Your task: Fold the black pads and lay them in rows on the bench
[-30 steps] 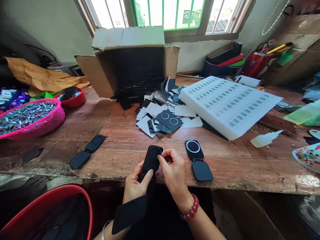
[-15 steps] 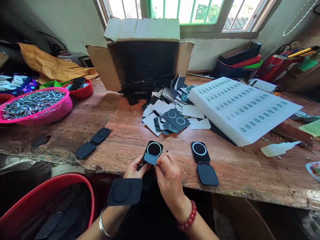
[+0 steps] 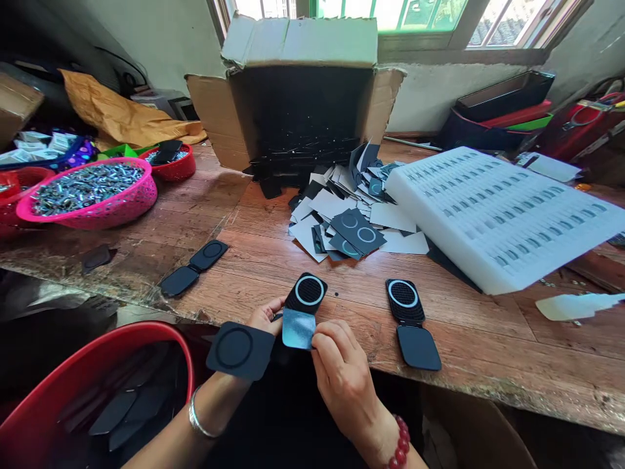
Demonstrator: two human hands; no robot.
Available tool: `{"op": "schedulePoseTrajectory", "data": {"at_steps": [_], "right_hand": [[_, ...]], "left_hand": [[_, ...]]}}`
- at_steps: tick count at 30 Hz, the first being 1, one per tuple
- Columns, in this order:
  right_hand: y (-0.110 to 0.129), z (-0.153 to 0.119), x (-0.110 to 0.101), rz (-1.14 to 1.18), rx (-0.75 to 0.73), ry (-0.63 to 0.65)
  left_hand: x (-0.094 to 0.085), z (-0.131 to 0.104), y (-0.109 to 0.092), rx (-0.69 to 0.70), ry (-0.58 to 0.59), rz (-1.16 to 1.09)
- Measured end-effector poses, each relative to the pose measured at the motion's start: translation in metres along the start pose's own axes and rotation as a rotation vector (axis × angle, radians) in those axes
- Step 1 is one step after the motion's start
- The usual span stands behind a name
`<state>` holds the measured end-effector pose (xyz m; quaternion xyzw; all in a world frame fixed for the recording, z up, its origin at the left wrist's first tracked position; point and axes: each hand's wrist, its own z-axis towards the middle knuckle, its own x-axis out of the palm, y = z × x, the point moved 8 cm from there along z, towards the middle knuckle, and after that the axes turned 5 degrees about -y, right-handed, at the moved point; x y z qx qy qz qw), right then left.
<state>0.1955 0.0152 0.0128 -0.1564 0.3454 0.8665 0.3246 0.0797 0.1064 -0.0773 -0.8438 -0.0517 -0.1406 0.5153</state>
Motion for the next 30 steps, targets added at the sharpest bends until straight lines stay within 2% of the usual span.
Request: {"op": "schedulePoseTrajectory", "data": {"at_steps": [3,6,10,13,16,19,21,25,30], "right_hand": [[-0.007,-0.002,-0.006,-0.001,0.081,-0.041],[-0.009,-0.001,-0.013,-0.015,0.14,-0.051],[0.002,0.004,-0.024,0.048,0.138,-0.006],[-0.011,0.003,-0.037,0.174,0.364,-0.011],[-0.042,-0.004,-0.042,0.301,0.69,-0.037],[-0.069,-0.017,-0.028,0.555,1.016,0.007],[-0.078,-0.028,-0.015,0.705,1.192,0.062],[-0.079,-0.044,0.001,0.862,1.369,0.133],[-0.075,-0.048,0.001,0.797,1.422,0.051]], "left_hand": [[-0.001,-0.001,0.004,-0.014,0.021,-0.03],[-0.001,-0.004,0.009,-0.122,0.065,-0.095],[-0.014,-0.008,-0.001,-0.191,0.028,-0.196],[-0.019,-0.011,-0.012,-0.199,0.052,-0.178],[-0.009,-0.019,-0.013,-0.247,0.213,-0.096],[-0.001,-0.028,-0.004,-0.356,0.349,-0.008],[0.003,-0.034,0.002,-0.411,0.42,0.026],[0.005,-0.038,0.009,-0.444,0.49,0.07],[0.009,-0.041,0.01,-0.444,0.484,0.104]]}}
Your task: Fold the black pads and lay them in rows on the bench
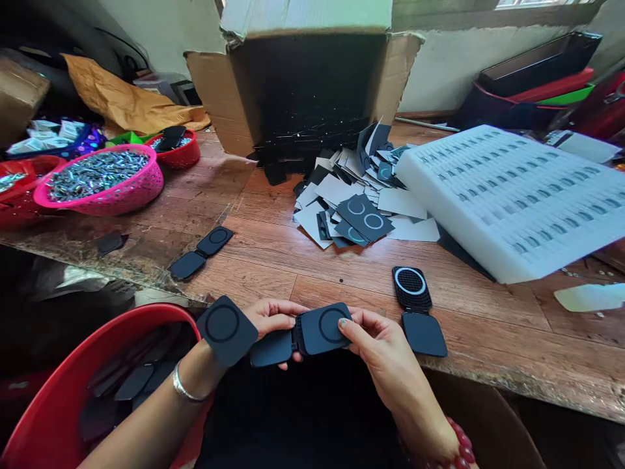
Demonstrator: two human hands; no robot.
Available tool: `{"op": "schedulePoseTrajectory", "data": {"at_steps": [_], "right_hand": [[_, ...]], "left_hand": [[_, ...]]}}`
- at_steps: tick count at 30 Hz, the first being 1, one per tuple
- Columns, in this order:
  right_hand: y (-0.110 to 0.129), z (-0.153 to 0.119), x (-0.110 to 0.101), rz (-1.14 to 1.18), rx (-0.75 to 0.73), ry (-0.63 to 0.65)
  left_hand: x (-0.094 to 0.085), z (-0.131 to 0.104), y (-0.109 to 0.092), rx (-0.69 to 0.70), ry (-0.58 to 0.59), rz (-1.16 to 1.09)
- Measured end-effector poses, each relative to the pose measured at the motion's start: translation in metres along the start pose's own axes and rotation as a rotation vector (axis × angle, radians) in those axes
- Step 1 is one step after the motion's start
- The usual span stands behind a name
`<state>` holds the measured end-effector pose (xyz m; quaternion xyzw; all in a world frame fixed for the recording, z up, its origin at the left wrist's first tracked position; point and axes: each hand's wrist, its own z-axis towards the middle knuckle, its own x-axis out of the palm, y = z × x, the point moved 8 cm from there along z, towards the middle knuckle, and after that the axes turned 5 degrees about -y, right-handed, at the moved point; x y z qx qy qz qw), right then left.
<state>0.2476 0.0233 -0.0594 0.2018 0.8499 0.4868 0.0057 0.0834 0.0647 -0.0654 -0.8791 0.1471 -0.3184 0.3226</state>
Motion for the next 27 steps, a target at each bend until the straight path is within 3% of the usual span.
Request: {"op": "schedulePoseTrajectory", "data": {"at_steps": [7,14,27], "right_hand": [[-0.0053,0.0031,0.0007,-0.045,-0.03,0.041],[-0.0101,0.0068,-0.0054,-0.116,-0.063,0.035],[-0.0069,0.0052,-0.0025,-0.14,-0.091,0.032]], "left_hand": [[0.0034,0.0002,-0.0015,-0.032,-0.059,0.033],[0.0034,0.0046,0.0014,-0.022,-0.002,0.015],[0.003,0.0023,0.0005,-0.025,-0.04,0.011]]}}
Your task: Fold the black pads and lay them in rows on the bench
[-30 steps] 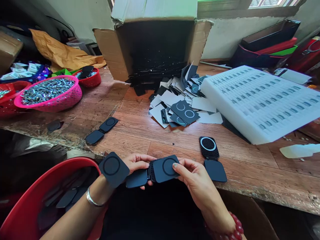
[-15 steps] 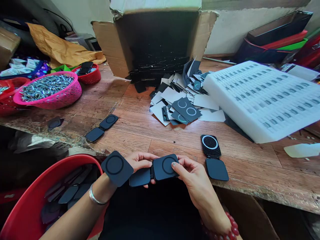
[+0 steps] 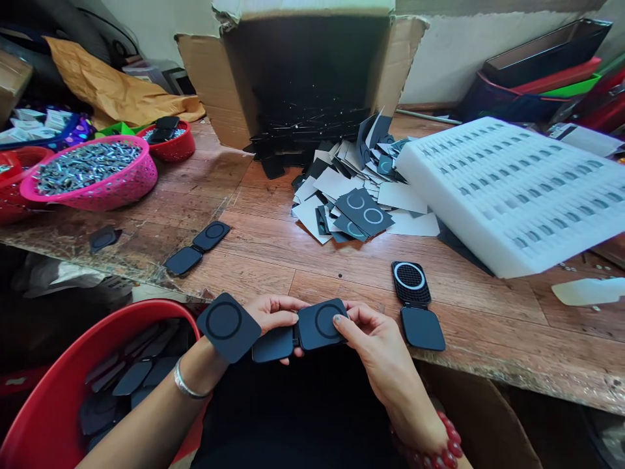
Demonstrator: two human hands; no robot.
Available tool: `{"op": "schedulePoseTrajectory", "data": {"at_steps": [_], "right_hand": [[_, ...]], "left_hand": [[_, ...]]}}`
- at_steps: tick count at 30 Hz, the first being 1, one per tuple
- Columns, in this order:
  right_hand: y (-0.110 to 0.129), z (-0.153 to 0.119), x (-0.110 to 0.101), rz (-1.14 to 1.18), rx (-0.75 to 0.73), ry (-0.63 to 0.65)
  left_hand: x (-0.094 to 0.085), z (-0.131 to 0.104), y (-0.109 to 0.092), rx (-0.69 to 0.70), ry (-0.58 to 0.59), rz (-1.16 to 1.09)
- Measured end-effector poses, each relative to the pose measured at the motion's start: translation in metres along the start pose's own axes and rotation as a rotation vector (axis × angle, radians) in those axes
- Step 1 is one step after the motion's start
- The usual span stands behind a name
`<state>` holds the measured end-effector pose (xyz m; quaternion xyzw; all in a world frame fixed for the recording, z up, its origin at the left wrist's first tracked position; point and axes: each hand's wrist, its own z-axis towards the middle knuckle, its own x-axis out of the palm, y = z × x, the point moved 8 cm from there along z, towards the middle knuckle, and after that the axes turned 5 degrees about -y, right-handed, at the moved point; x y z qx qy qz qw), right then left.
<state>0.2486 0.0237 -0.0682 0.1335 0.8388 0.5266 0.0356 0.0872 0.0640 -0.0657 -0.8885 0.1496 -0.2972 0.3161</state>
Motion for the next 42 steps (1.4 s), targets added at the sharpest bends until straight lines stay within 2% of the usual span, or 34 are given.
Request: {"op": "schedulePoseTrajectory", "data": {"at_steps": [7,25,29,42], "right_hand": [[0.011,-0.005,0.005,0.005,-0.062,-0.06],[0.011,-0.004,0.005,-0.026,-0.095,-0.085],[0.015,-0.003,0.003,-0.095,-0.163,-0.089],[0.033,-0.013,0.002,-0.353,-0.385,-0.223]], "left_hand": [[-0.002,0.002,0.0,0.032,0.001,0.003],[-0.005,0.002,0.001,0.02,-0.04,-0.003],[-0.003,0.003,-0.001,0.054,-0.036,-0.002],[0.001,-0.006,-0.014,0.135,-0.152,0.156]]}}
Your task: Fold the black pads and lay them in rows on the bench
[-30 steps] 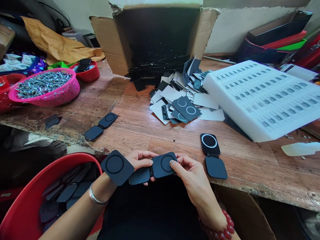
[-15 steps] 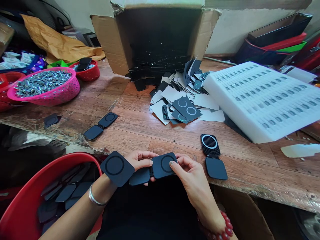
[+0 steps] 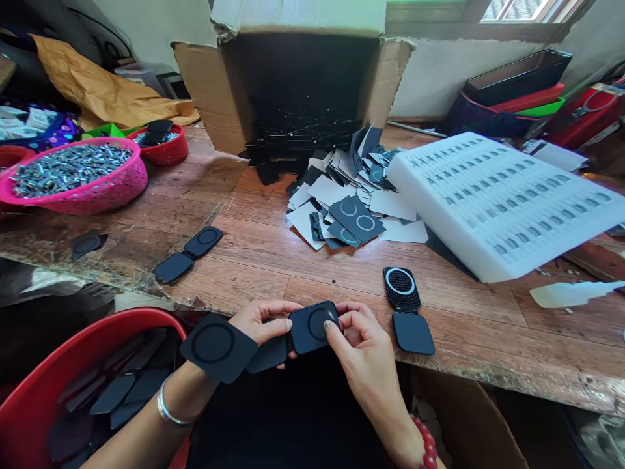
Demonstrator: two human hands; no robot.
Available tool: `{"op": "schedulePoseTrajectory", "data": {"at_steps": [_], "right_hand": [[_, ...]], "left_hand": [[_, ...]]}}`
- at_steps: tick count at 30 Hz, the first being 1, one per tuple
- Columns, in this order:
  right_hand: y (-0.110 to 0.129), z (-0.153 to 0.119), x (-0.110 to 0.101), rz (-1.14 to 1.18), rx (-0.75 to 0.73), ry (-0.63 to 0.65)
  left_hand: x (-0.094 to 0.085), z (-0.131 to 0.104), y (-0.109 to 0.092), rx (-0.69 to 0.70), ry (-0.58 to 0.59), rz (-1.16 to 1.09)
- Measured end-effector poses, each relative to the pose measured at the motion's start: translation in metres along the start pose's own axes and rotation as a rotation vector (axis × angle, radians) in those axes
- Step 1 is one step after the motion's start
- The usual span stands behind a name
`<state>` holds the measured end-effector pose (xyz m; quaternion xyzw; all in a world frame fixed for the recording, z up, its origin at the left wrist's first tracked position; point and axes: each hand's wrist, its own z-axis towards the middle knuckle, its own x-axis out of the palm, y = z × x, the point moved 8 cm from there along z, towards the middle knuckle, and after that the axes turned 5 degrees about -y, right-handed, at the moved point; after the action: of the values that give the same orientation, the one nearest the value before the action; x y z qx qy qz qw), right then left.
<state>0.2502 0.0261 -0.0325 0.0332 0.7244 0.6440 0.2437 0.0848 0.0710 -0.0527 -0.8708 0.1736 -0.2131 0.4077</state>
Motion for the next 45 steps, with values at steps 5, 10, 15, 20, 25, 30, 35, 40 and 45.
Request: {"op": "schedulePoseTrajectory", "data": {"at_steps": [5,10,15,20,25,30,35,40,45], "right_hand": [[0.009,-0.002,-0.002,-0.024,-0.07,-0.047],[0.014,-0.002,-0.004,-0.052,-0.136,-0.064],[0.013,-0.004,-0.004,-0.094,-0.168,-0.061],[0.016,-0.006,-0.003,-0.2,-0.247,-0.054],[0.019,-0.006,-0.001,-0.426,-0.359,0.057],[0.022,-0.007,-0.002,-0.722,-0.443,0.064],[0.02,-0.003,-0.007,-0.772,-0.418,0.011],[0.009,0.008,-0.006,-0.401,-0.173,0.035],[0.001,0.007,0.012,-0.03,0.016,0.028]], "left_hand": [[0.002,-0.002,-0.005,0.046,-0.002,0.042],[0.003,-0.002,-0.006,0.07,0.001,0.041],[0.003,-0.002,-0.002,0.045,-0.007,0.057],[0.002,-0.001,0.003,0.05,0.011,0.065],[0.006,-0.005,0.005,0.098,0.019,0.104],[0.009,-0.007,0.004,0.171,-0.012,0.107],[0.004,-0.003,0.006,0.14,-0.032,0.093],[0.002,0.002,0.01,0.106,-0.024,-0.061],[0.013,0.0,0.011,0.204,0.037,-0.11]]}}
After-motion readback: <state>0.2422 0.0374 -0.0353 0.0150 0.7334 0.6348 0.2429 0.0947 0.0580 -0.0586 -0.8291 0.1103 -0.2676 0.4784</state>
